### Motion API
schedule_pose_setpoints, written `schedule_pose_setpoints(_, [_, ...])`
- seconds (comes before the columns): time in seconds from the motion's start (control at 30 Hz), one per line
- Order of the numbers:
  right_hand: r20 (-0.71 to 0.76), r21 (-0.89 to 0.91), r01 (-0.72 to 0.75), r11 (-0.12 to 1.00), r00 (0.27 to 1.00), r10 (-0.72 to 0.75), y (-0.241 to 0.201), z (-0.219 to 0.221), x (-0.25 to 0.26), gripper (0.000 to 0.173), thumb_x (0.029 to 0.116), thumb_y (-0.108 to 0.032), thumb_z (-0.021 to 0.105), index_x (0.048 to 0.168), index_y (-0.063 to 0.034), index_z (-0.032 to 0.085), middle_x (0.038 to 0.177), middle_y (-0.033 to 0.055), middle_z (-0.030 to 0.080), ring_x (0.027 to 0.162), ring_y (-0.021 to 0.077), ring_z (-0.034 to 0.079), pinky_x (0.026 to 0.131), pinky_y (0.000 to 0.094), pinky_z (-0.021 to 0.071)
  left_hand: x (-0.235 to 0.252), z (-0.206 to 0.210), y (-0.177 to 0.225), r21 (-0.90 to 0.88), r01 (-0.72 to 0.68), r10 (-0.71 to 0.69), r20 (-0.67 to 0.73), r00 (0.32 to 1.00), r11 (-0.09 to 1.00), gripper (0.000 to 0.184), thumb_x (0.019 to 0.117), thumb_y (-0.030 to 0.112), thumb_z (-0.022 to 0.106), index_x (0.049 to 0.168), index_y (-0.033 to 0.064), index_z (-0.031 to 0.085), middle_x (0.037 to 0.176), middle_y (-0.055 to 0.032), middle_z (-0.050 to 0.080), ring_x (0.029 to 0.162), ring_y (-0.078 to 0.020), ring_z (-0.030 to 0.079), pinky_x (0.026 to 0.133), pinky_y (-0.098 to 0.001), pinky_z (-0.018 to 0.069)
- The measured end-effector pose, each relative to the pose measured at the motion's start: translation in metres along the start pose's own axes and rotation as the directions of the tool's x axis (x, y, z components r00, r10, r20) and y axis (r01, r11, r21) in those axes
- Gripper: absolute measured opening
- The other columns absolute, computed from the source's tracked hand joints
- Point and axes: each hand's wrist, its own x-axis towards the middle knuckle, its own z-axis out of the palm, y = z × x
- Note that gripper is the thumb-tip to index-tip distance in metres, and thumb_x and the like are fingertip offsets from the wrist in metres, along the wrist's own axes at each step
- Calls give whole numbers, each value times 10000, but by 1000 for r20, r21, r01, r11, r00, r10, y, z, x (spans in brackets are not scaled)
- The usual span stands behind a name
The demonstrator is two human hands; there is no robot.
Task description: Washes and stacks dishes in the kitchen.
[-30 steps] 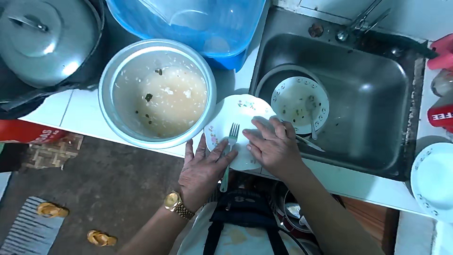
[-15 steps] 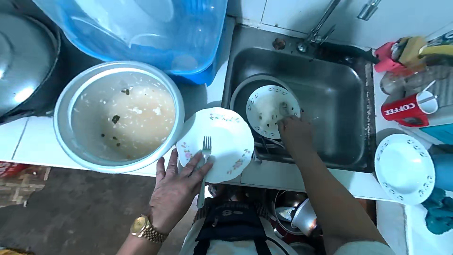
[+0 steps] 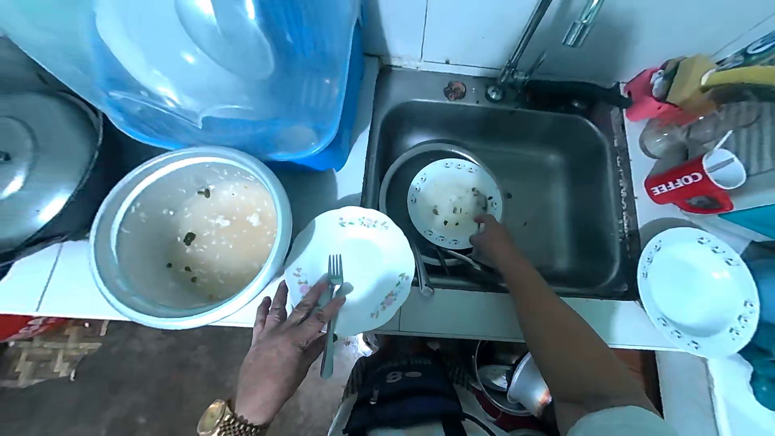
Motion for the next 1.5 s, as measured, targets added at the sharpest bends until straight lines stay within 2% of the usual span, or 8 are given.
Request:
schedule_pose_setpoints(0.17, [33, 272, 43, 961, 998, -54, 11, -15, -30, 449, 1031, -108, 491, 1479, -103, 465, 1021, 193, 664, 805, 288, 632, 717, 472, 531, 0, -13, 1, 2, 4, -4, 39, 999, 1000, 706, 808, 159, 756, 1439, 416, 573, 1589, -32, 461, 1449, -534, 348, 1107, -789, 227])
schedule_pose_setpoints(0.37, [96, 627, 63, 776, 983, -157, 28, -22, -59, 368, 1032, -87, 541, 1391, -72, 460, 791, 39, 578, 542, 75, 475, 484, 223, 400, 2, -16, 3, 18, 25, -25, 21, 999, 1000, 694, 833, 19, 600, 1430, 373, 590, 1552, -18, 510, 1431, -489, 410, 1099, -759, 287])
schedule_pose_setpoints(0.53, [10, 540, 219, 813, 964, -267, 9, -32, -96, 261, 1019, -60, 575, 1270, -42, 506, 796, 47, 598, 615, 90, 539, 584, 256, 470, 7, -16, 7, 18, 29, -29, 16, 999, 999, 734, 787, -110, 507, 1396, 281, 629, 1530, -58, 532, 1410, -491, 438, 1098, -752, 297])
schedule_pose_setpoints(0.73, [121, 314, 570, 759, 769, -628, -45, -6, -144, 191, 973, -101, 589, 1146, -21, 588, 826, 67, 635, 709, 148, 618, 649, 347, 543, 5, -12, 9, 33, 73, -74, 14, 997, 997, 603, 853, -86, 495, 1325, 243, 678, 1530, -82, 529, 1404, -495, 444, 1110, -737, 303])
schedule_pose_setpoints(0.9, [361, -38, 472, 881, 828, -428, -89, 16, -156, 184, 1042, -177, 533, 1204, -118, 596, 963, 74, 675, 884, 201, 668, 796, 416, 554, 7, -11, 13, 30, 108, -108, 4, 994, 994, 606, 843, -102, 504, 1312, 235, 688, 1519, -83, 541, 1406, -506, 435, 1110, -738, 305])
schedule_pose_setpoints(1.3, [361, -437, 494, 752, 862, -356, -111, 44, -175, 322, 1089, -233, 432, 1374, -120, 530, 1097, 158, 694, 1027, 346, 703, 802, 497, 577, 10, 0, 16, 60, 114, -113, -27, 993, 992, 591, 896, -35, 484, 1351, 294, 670, 1530, -83, 530, 1414, -557, 388, 1103, -759, 284])
schedule_pose_setpoints(1.37, [281, -382, 526, 760, 850, -446, -97, 47, -177, 309, 1088, -255, 434, 1325, -118, 579, 1060, 149, 706, 994, 330, 714, 789, 485, 581, 11, 1, 18, 66, 123, -122, -19, 992, 990, 606, 895, -42, 481, 1359, 302, 663, 1539, -85, 519, 1413, -567, 380, 1096, -767, 285])
schedule_pose_setpoints(1.5, [-146, -172, 600, 782, 769, -622, -52, 44, -146, 271, 1070, -260, 506, 1139, -56, 671, 857, 117, 706, 744, 274, 718, 638, 475, 603, 11, 2, 16, 63, 121, -119, -29, 992, 991, 598, 905, -31, 460, 1363, 296, 661, 1532, -88, 526, 1408, -571, 383, 1086, -767, 295])
